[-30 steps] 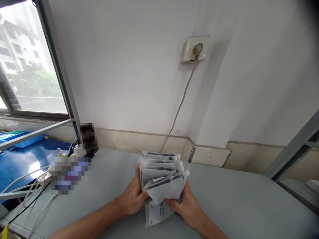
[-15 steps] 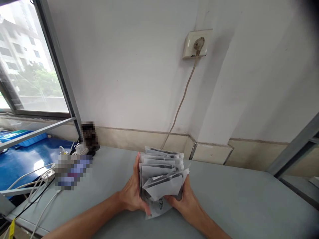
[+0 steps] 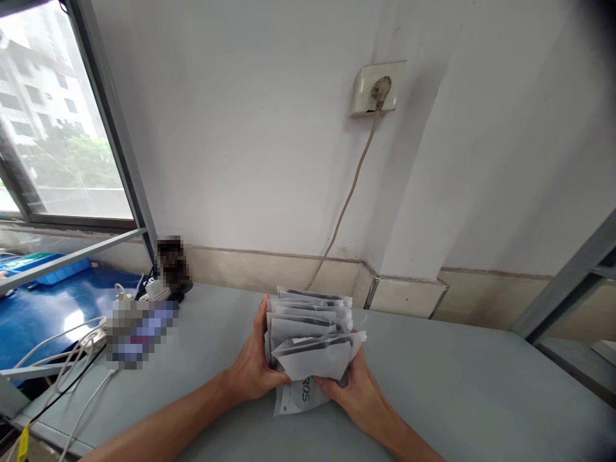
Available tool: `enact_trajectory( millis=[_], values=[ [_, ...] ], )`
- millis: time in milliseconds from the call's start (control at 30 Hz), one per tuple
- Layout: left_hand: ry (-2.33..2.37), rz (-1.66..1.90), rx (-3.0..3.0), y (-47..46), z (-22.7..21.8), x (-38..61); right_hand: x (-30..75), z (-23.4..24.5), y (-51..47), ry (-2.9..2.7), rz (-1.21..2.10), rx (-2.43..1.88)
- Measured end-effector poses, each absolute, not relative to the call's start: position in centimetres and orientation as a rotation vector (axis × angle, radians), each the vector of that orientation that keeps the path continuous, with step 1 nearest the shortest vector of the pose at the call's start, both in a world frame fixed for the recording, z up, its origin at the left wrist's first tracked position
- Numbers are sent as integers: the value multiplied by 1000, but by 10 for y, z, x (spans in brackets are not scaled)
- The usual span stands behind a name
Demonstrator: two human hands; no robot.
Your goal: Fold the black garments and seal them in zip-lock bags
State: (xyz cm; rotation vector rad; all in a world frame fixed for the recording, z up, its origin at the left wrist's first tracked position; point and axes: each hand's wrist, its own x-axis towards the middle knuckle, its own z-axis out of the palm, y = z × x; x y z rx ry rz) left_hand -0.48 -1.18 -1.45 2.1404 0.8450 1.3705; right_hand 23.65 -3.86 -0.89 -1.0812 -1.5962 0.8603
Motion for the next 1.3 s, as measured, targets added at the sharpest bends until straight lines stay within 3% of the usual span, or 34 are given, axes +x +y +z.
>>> enact_trajectory(
  millis=[1300],
  values=[
    [815, 1174, 2250, -6, -5, -7, 234, -9, -37, -1573, 879, -1043]
  ],
)
